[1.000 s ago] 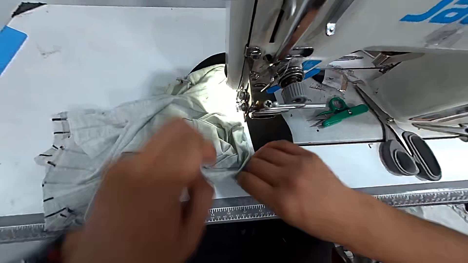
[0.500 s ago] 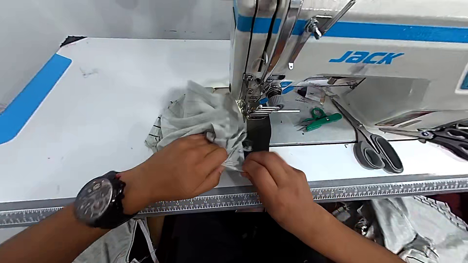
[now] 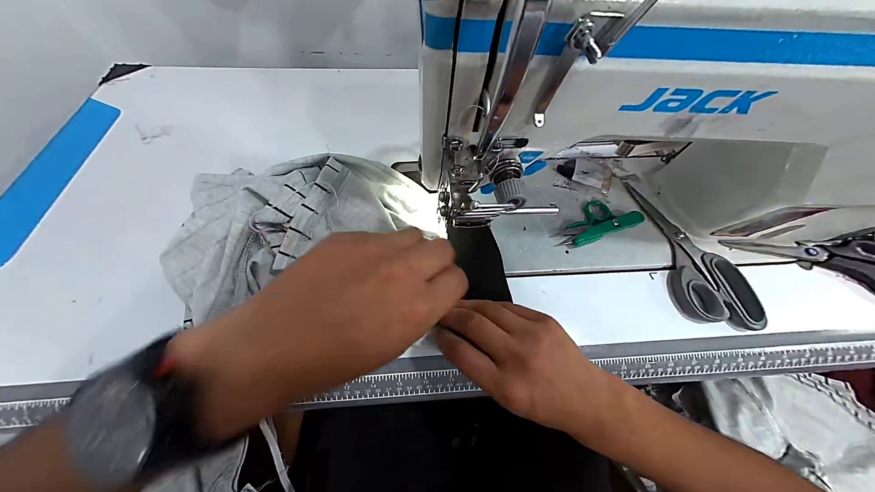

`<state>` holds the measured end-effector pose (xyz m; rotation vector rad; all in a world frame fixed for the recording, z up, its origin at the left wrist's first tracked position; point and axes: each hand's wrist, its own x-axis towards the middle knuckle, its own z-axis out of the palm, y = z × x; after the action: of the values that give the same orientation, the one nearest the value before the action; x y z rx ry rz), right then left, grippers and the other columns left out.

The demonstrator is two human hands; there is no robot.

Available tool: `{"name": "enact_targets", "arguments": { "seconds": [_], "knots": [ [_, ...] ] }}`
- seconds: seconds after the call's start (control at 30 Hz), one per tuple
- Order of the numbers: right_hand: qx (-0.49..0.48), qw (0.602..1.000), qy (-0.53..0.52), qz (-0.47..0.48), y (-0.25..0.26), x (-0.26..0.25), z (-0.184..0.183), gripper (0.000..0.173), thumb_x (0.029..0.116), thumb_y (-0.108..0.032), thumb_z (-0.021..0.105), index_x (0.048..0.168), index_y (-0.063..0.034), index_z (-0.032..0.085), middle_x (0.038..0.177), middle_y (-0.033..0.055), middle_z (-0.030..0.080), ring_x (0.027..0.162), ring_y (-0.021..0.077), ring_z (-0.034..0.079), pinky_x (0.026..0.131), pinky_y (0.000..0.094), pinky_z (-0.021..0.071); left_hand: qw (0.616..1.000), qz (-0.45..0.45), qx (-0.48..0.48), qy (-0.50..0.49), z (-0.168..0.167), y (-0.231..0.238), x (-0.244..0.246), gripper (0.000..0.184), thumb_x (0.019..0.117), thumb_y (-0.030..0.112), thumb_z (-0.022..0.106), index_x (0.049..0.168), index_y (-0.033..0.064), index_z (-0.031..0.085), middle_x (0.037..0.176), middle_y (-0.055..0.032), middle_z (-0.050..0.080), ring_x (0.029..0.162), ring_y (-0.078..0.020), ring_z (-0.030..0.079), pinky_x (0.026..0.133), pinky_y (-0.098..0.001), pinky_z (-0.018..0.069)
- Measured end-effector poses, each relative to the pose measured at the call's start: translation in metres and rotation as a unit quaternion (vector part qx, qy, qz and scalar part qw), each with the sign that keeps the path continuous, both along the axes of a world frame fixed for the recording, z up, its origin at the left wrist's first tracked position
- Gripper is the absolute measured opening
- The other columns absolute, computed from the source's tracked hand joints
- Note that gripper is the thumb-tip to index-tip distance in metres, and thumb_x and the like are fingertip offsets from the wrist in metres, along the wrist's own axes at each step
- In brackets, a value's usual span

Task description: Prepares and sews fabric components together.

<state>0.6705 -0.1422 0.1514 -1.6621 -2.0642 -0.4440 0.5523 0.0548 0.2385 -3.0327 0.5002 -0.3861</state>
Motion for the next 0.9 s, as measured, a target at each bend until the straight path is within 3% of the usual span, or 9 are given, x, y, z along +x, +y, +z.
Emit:
{"name": "enact_targets", "arguments": {
  "seconds": [0.07, 0.1, 0.17, 0.27, 0.37, 0.47, 0.53, 0.7, 0.9],
  "knots": [
    [0.019, 1.000, -0.018, 0.005, 0.000, -0.002, -0.002, 0.018, 0.1025, -0.004, 0.050, 0.102, -0.0058, 0.068, 0.103, 0.0117, 0.074, 0.101, 0.0254, 0.073, 0.082, 0.0344, 0.0604, 0.989, -0.131, -0.058, 0.045, -0.027, 0.024, 0.027, 0.030, 0.0992, 0.019, 0.046, 0.108, 0.0107, 0.074, 0.106, -0.0039, 0.072, 0.102, -0.0213, 0.069, 0.085, -0.0380, 0.0577],
    [0.022, 1.000, -0.019, 0.008, -0.002, -0.002, -0.002, 0.017, 0.1030, -0.004, 0.049, 0.103, -0.0057, 0.066, 0.103, 0.0121, 0.075, 0.102, 0.0255, 0.073, 0.083, 0.0347, 0.0605, 0.985, -0.148, -0.080, 0.048, -0.043, 0.036, 0.035, 0.032, 0.1003, 0.021, 0.046, 0.108, 0.0096, 0.074, 0.108, -0.0053, 0.073, 0.104, -0.0220, 0.069, 0.089, -0.0398, 0.0568],
    [0.016, 1.000, 0.005, 0.017, -0.010, 0.006, 0.001, 0.017, 0.1036, -0.005, 0.049, 0.104, -0.0065, 0.066, 0.105, 0.0112, 0.074, 0.104, 0.0241, 0.073, 0.086, 0.0349, 0.0608, 0.985, -0.118, -0.121, 0.026, -0.063, 0.043, 0.033, 0.030, 0.1006, 0.025, 0.050, 0.109, 0.0072, 0.073, 0.107, -0.0077, 0.071, 0.099, -0.0217, 0.069, 0.081, -0.0382, 0.0587],
    [-0.012, 0.999, 0.031, 0.032, -0.024, 0.026, 0.008, 0.016, 0.1044, -0.006, 0.050, 0.105, -0.0087, 0.066, 0.106, 0.0080, 0.074, 0.105, 0.0202, 0.072, 0.086, 0.0321, 0.0604, 0.993, 0.016, -0.112, 0.033, -0.071, 0.012, 0.011, 0.045, 0.0987, 0.023, 0.049, 0.139, 0.0107, 0.062, 0.128, -0.0155, 0.064, 0.102, -0.0300, 0.070, 0.071, -0.0450, 0.0603],
    [-0.025, 0.998, 0.022, 0.056, -0.025, 0.034, 0.012, 0.017, 0.1052, -0.006, 0.047, 0.105, -0.0080, 0.064, 0.106, 0.0084, 0.075, 0.103, 0.0202, 0.073, 0.084, 0.0308, 0.0606, 0.991, 0.102, -0.079, 0.042, -0.073, -0.006, -0.003, 0.053, 0.0975, 0.023, 0.042, 0.148, 0.0223, 0.057, 0.134, -0.0171, 0.061, 0.104, -0.0339, 0.068, 0.064, -0.0460, 0.0581],
    [-0.022, 0.998, 0.012, 0.063, -0.020, 0.034, 0.008, 0.017, 0.1057, -0.005, 0.045, 0.106, -0.0069, 0.062, 0.104, 0.0099, 0.075, 0.101, 0.0214, 0.073, 0.082, 0.0308, 0.0605, 0.990, 0.105, -0.086, 0.043, -0.072, 0.006, -0.001, 0.053, 0.0969, 0.024, 0.040, 0.146, 0.0310, 0.059, 0.128, -0.0151, 0.062, 0.095, -0.0306, 0.068, 0.056, -0.0422, 0.0552],
    [-0.018, 0.998, -0.002, 0.062, -0.015, 0.036, 0.007, 0.016, 0.1053, -0.004, 0.046, 0.106, -0.0067, 0.062, 0.102, 0.0103, 0.074, 0.099, 0.0213, 0.073, 0.082, 0.0304, 0.0601, 0.990, 0.086, -0.101, 0.050, -0.073, 0.018, 0.004, 0.053, 0.0972, 0.025, 0.039, 0.145, 0.0329, 0.060, 0.127, -0.0129, 0.061, 0.097, -0.0291, 0.066, 0.061, -0.0418, 0.0548],
    [-0.013, 0.998, -0.019, 0.064, 0.003, 0.049, 0.009, 0.017, 0.1035, -0.006, 0.050, 0.102, -0.0063, 0.067, 0.099, 0.0115, 0.074, 0.096, 0.0228, 0.074, 0.079, 0.0320, 0.0605, 0.989, 0.002, -0.141, 0.034, -0.071, 0.051, 0.027, 0.046, 0.0971, 0.019, 0.042, 0.132, 0.0241, 0.071, 0.117, -0.0073, 0.065, 0.085, -0.0195, 0.065, 0.064, -0.0372, 0.0541],
    [-0.015, 0.998, -0.017, 0.058, 0.026, 0.063, 0.012, 0.016, 0.1013, -0.006, 0.052, 0.101, -0.0065, 0.068, 0.095, 0.0116, 0.073, 0.090, 0.0243, 0.073, 0.069, 0.0332, 0.0592, 0.968, -0.074, -0.236, 0.051, -0.065, 0.095, 0.049, 0.028, 0.0903, 0.007, 0.051, 0.108, 0.0110, 0.073, 0.113, -0.0030, 0.065, 0.111, -0.0104, 0.060, 0.097, -0.0232, 0.0496]
  ]
}}
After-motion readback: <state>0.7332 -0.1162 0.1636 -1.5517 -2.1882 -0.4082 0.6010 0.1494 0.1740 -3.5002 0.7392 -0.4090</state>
